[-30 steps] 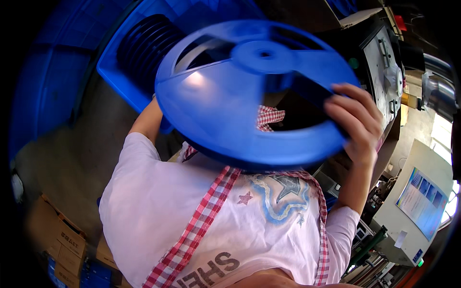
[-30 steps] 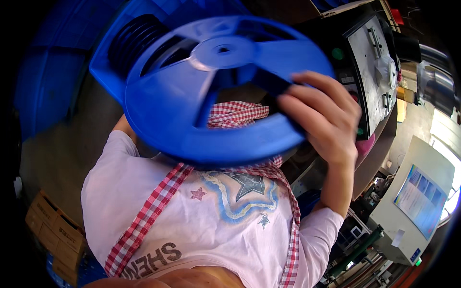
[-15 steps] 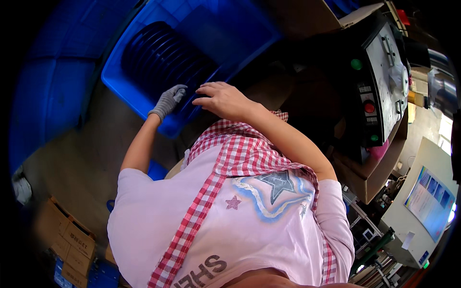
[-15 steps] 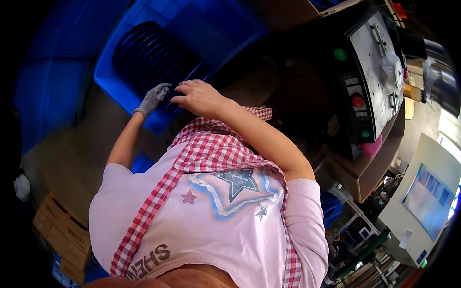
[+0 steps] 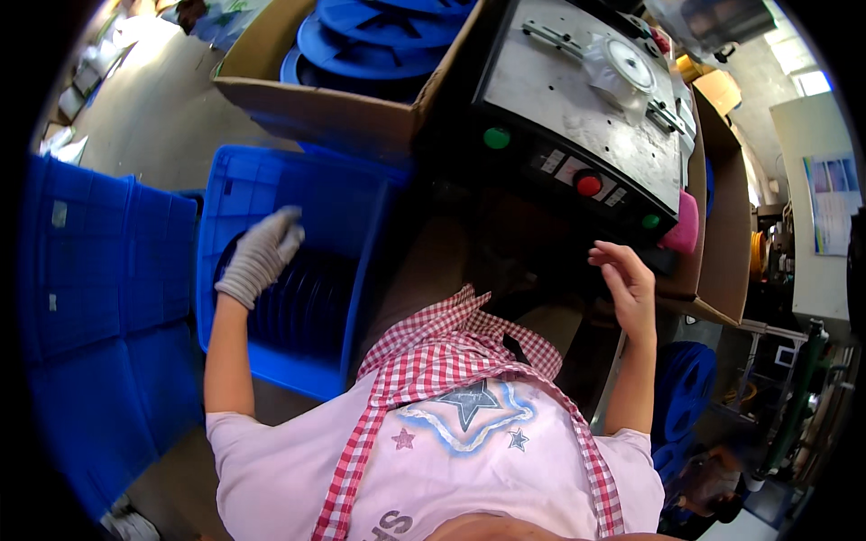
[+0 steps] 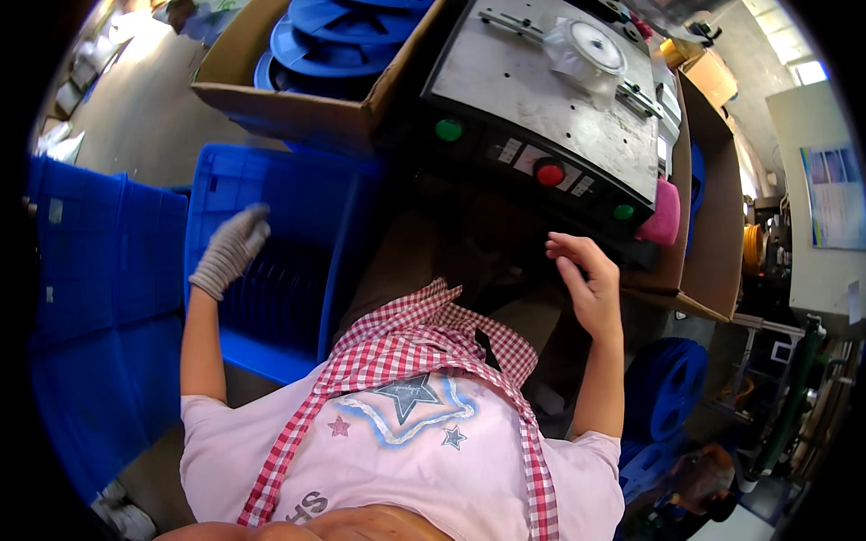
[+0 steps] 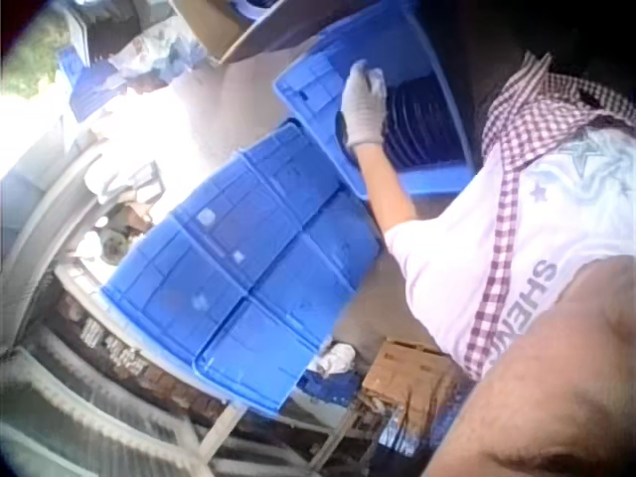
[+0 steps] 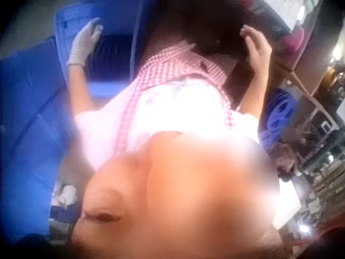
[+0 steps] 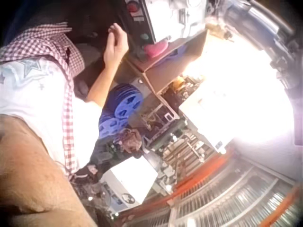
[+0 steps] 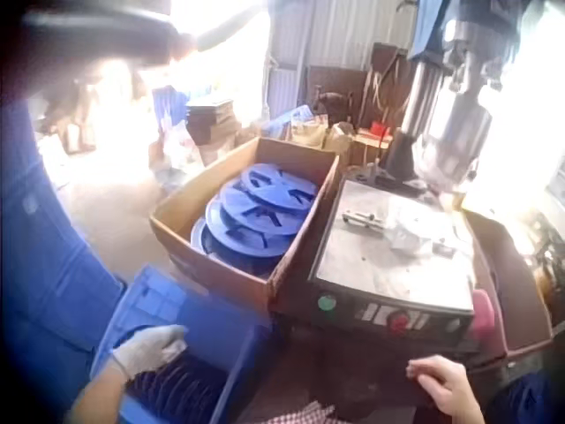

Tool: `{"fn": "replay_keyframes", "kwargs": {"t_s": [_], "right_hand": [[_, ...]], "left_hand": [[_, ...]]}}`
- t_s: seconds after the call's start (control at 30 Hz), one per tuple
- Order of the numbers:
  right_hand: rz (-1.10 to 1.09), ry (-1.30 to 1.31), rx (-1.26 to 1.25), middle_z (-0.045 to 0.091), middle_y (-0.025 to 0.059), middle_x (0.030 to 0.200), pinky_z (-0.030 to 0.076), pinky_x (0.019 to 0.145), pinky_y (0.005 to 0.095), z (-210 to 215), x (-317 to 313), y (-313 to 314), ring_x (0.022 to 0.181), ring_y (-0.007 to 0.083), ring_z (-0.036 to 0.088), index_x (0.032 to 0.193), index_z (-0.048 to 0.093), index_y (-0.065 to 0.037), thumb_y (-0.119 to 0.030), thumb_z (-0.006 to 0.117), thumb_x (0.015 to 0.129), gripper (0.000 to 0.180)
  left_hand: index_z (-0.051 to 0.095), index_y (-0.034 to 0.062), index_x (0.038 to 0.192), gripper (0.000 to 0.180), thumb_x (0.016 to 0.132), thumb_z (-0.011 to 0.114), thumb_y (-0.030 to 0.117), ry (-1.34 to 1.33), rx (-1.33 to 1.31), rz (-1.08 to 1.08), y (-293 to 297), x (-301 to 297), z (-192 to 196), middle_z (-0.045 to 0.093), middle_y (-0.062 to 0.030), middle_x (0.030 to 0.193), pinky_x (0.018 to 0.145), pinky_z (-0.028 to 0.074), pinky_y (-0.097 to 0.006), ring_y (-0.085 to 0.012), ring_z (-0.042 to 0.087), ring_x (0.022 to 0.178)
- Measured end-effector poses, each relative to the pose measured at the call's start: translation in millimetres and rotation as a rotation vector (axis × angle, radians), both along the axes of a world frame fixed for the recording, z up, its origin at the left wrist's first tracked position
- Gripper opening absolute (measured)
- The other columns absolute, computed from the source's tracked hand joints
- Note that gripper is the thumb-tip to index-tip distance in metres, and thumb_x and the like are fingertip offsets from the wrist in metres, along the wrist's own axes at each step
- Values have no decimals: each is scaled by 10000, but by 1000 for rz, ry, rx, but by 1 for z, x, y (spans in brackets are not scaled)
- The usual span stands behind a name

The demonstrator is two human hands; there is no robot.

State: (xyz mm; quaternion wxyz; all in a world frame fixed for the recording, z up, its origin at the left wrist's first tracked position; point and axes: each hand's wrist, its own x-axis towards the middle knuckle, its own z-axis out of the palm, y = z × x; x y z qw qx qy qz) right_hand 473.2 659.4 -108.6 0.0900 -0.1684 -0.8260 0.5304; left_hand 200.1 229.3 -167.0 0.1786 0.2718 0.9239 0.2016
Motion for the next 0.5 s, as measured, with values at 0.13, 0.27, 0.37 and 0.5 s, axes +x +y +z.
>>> {"fn": "replay_keyframes", "kwargs": {"t_s": [0.13,0.27,0.37,0.5], "right_hand": [[-182,46,94,641,91,981,480,836,256,37,32,53,921,153,630,1132,627,38,76,537,863,286],[-318,94,333,642,69,940,478,795,244,83,57,133,867,126,615,1098,645,12,18,562,892,222],[-458,102,400,660,50,946,491,800,230,85,89,225,872,91,614,1160,635,-21,-115,566,944,245],[-604,-264,512,679,71,913,513,766,266,47,110,333,829,125,648,1162,647,-93,-210,607,900,290]], "left_hand": [[544,81,1278,379,903,594,52,91,513,-194,151,-90,94,642,-115,962,794,525,-292,-182,629,877],[475,55,1339,485,881,622,121,541,152,-398,253,-178,88,603,-203,1182,935,468,-394,-334,601,1063],[438,47,1366,558,847,628,122,770,-65,-555,282,-282,14,567,-226,1248,994,424,-415,-385,549,1135],[460,54,1355,538,855,603,194,661,-102,-422,329,-373,-44,570,-241,1235,989,419,-432,-379,550,1139]]}}
